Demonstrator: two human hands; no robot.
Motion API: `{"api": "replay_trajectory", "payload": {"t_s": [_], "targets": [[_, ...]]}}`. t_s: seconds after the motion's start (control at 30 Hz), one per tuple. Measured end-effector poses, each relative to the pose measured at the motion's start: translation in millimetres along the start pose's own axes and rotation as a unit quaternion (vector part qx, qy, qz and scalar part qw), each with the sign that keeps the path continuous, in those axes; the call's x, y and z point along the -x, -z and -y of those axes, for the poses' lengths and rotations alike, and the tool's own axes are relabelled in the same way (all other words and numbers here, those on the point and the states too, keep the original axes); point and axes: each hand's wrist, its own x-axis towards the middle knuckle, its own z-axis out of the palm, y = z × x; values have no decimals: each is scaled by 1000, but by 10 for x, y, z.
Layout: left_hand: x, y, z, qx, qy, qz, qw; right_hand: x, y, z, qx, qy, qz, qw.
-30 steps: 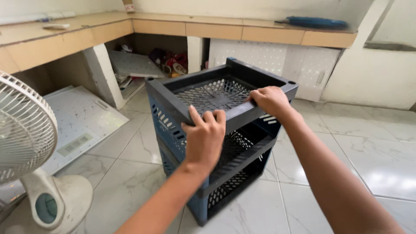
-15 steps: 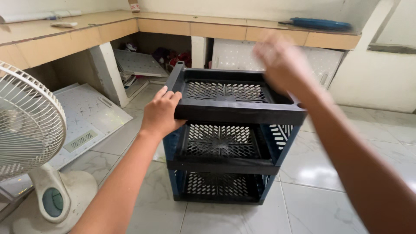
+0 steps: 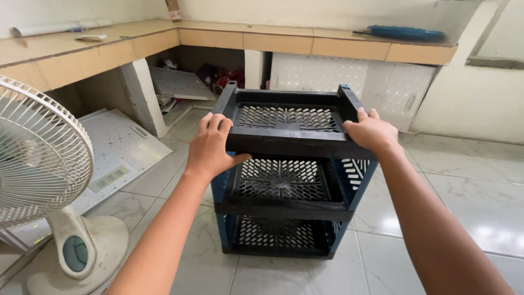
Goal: The person assembles a collapsible plastic crate by unfolding and interlocking its side panels and base. They manipulate the black and blue panels by hand, snapping them together to form a two-tiered crate structure.
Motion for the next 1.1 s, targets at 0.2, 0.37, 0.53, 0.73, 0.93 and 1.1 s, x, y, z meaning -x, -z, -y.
{"api": "replay_trajectory", "payload": {"t_s": [0.2,0.37,0.53,0.73,0.93,1.1], "targets": [[-72,-101,355,-61,-20,52,997,541,12,138,20,41,4,999],[-292,-255,814,-72,81,155,982,787,1057,252,-31,204,167,964],[-183,-371,930,-19,56,110,992,664,1059,341,68,362,-396,841],[-155,-285,646,-64,106,124,985,339,-138,328,-150,260,-47,953],[-58,-286,330,-66,56,-47,995,1122,191,441,22,275,23,961],[-130,-298,71,-23,79,-26,996,1001,424,280,139,266,32,953]]}}
